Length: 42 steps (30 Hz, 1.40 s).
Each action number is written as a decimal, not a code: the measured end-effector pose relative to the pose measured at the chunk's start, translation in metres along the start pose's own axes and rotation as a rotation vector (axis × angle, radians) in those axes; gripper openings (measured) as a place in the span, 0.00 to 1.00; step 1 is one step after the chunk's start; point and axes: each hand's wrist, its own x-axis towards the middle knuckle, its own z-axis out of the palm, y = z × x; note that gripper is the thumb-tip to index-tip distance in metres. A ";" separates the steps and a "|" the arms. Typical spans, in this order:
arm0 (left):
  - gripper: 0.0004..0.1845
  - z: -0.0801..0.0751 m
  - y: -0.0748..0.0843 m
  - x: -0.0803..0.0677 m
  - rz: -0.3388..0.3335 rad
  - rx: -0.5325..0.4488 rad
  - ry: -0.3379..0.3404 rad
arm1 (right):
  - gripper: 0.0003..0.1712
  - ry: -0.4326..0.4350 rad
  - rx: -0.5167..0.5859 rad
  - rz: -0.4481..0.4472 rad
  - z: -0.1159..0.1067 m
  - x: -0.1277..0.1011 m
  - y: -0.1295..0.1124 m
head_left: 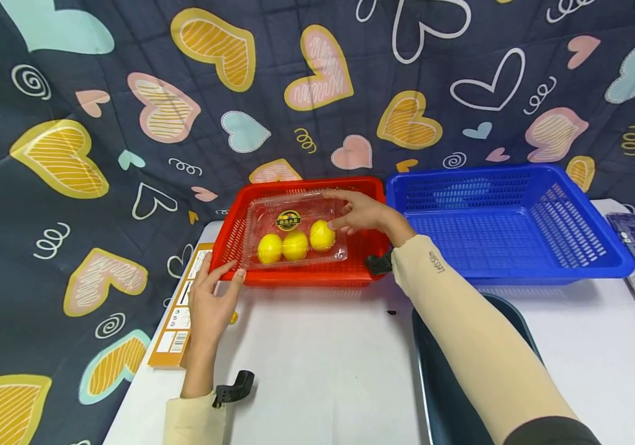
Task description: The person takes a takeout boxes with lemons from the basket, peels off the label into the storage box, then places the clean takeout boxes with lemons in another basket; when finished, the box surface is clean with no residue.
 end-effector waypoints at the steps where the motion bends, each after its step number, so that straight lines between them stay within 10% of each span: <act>1: 0.23 0.000 0.000 0.000 0.001 0.000 0.000 | 0.45 0.003 0.023 0.002 0.000 -0.001 0.000; 14: 0.22 -0.001 0.002 0.000 0.009 -0.018 -0.002 | 0.31 0.068 0.141 0.018 0.005 -0.005 -0.002; 42: 0.24 0.000 0.002 -0.001 -0.014 0.010 -0.014 | 0.35 0.298 0.140 -0.141 -0.021 -0.042 -0.004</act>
